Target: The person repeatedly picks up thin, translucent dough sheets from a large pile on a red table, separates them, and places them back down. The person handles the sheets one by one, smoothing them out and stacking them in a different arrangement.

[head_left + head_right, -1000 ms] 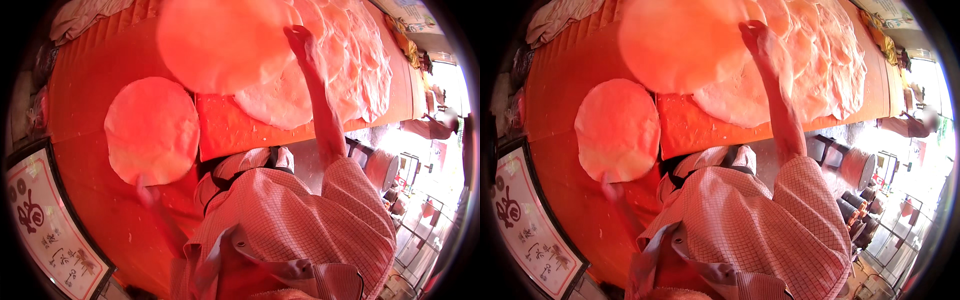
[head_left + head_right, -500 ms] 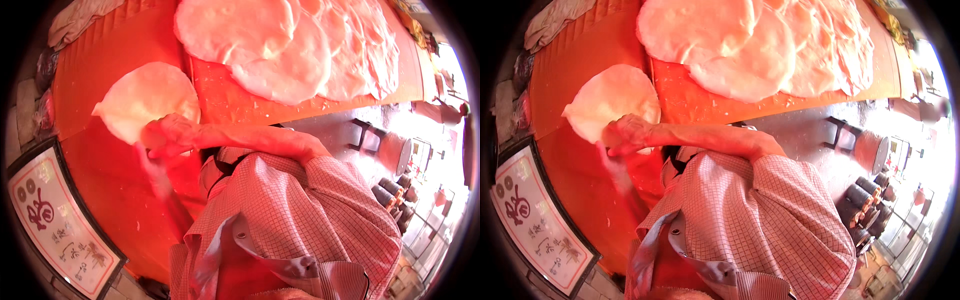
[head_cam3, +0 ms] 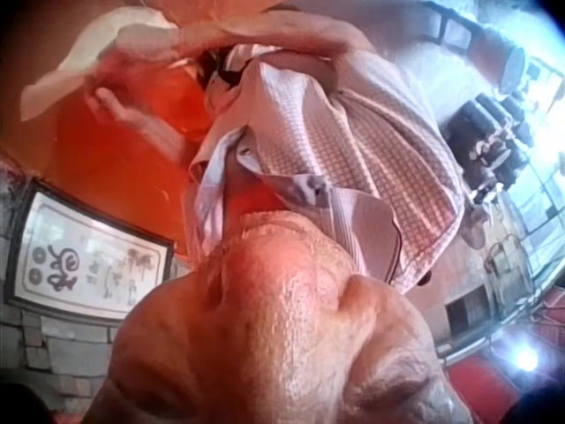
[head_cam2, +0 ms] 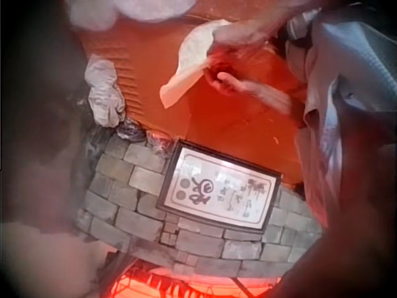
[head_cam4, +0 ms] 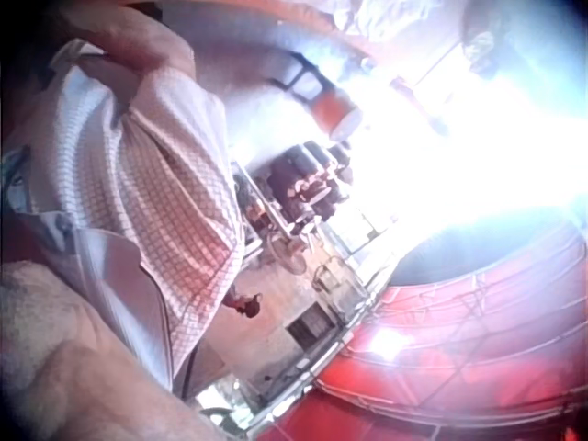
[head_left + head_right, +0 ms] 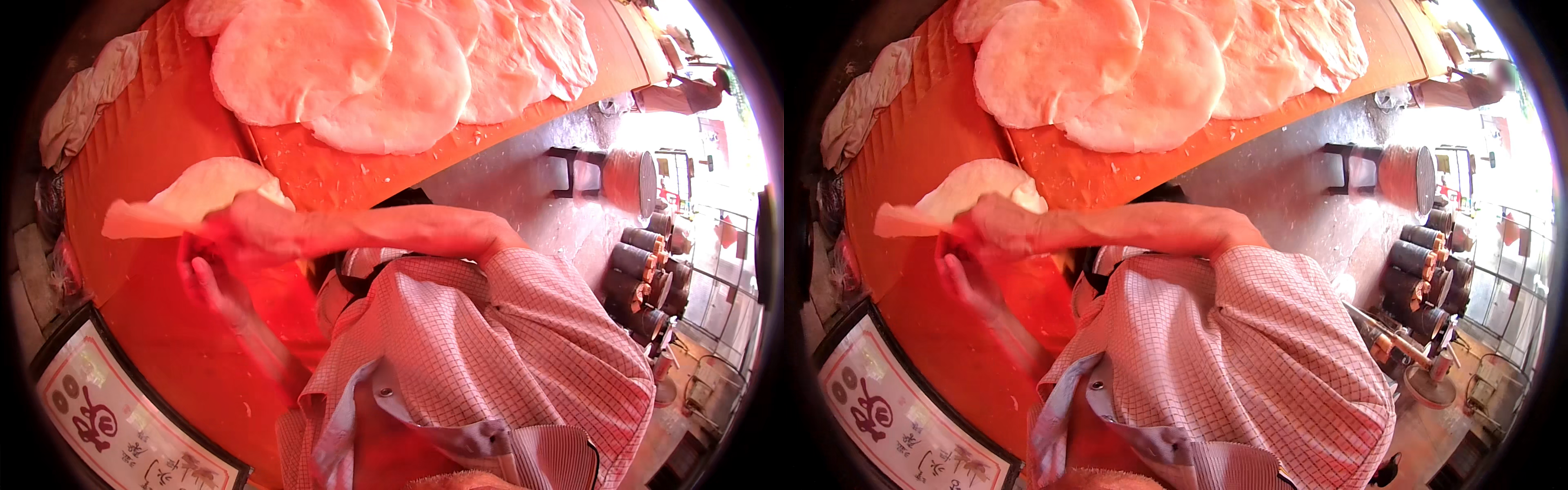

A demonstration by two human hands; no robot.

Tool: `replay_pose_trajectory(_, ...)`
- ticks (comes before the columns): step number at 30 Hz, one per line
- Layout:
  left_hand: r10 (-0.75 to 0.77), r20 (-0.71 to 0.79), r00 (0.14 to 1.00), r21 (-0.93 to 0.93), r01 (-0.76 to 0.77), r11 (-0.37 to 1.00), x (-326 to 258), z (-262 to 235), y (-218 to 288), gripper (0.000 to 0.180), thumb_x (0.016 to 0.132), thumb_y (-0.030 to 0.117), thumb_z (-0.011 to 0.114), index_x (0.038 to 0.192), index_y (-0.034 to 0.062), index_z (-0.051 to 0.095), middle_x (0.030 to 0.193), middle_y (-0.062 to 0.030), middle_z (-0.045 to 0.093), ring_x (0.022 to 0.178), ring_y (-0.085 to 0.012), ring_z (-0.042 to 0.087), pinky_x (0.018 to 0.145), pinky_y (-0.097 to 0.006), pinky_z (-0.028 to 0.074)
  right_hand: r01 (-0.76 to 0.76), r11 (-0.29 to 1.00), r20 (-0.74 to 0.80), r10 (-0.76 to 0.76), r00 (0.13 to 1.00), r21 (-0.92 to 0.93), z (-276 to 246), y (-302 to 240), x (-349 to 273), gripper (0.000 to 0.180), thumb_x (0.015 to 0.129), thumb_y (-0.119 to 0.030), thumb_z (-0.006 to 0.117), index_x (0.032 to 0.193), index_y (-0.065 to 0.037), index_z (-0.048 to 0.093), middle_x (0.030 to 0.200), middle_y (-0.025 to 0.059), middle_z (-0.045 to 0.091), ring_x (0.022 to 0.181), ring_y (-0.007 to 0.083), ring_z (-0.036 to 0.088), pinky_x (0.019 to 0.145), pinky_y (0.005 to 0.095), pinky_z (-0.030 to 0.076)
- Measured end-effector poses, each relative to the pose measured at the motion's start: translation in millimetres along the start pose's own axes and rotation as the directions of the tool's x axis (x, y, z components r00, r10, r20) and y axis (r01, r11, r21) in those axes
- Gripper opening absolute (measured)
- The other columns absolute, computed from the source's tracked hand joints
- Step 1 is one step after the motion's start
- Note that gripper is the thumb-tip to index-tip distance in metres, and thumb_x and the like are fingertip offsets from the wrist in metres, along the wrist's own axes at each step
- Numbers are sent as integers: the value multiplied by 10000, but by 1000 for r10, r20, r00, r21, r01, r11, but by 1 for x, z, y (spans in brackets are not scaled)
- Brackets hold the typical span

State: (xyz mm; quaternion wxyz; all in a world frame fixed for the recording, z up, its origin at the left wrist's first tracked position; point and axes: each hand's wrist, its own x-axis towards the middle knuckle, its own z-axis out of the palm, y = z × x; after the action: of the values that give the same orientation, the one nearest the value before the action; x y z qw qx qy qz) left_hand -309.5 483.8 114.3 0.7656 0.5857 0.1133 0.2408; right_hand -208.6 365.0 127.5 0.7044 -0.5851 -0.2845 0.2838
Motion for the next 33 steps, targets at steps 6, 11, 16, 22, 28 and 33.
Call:
replay_pose_trajectory(6, 32, -3, 999, 36, -31, 999, 4, 17, 11, 468, 942, 226, 544, 1302, -56, 446, 1086, -149, 604, 954, -217, 590, 833, -323, 463, 6, 997, -217, 11, 976, 75, -103, -64, -24, 224, 895, -107, 560, 1051, 33, 636, 900, 110, 683, 770, 174, 665, 666, 290, 534)
replay_pose_trajectory(11, -147, 15, 989, 143, 143, 979, -19, 11, -16, 379, 946, 133, 521, 1282, -37, 475, 1076, -143, 613, 931, -199, 608, 797, -305, 494, -25, 986, -501, 105, 859, 165, -214, -30, -83, 236, 901, -85, 561, 1086, 54, 608, 903, 152, 683, 752, 213, 685, 683, 300, 553)
replay_pose_trajectory(16, -309, 80, 948, 320, 270, 908, -27, 50, -46, 370, 931, 88, 561, 1266, -48, 482, 1047, -115, 612, 904, -157, 602, 793, -280, 510, -232, 973, -686, 164, 709, -8, -306, 74, -145, 347, 849, -140, 652, 1129, 52, 579, 863, 92, 663, 735, 166, 650, 640, 297, 517)
replay_pose_trajectory(22, -240, 362, 901, 735, -117, 667, -22, 141, -82, 425, 836, 168, 681, 1188, -40, 563, 1090, -165, 612, 1014, -262, 604, 878, -358, 490, -416, 787, -765, -108, 634, -456, -309, 54, -169, 479, 781, -175, 724, 1199, -15, 553, 937, 154, 639, 756, 244, 644, 686, 338, 509)
replay_pose_trajectory(28, -132, 651, 747, 739, -586, 333, -35, 232, -147, 567, 793, 307, 670, 1254, -1, 552, 1349, -259, 450, 1257, -405, 419, 1052, -480, 344, -442, 176, -475, -385, 791, -880, -357, 33, -237, 483, 738, -213, 705, 1172, -44, 579, 1109, 221, 559, 1070, 408, 501, 923, 505, 393)
replay_pose_trajectory(33, -190, 648, 737, 761, -634, 136, -54, 260, -179, 583, 778, 327, 653, 1273, 35, 556, 1388, -267, 409, 1309, -430, 349, 1089, -514, 275, -361, 150, -385, -187, 904, -920, -369, 49, -290, 649, 778, -302, 631, 1344, -38, 454, 1405, 268, 360, 1336, 448, 288, 1097, 572, 205)
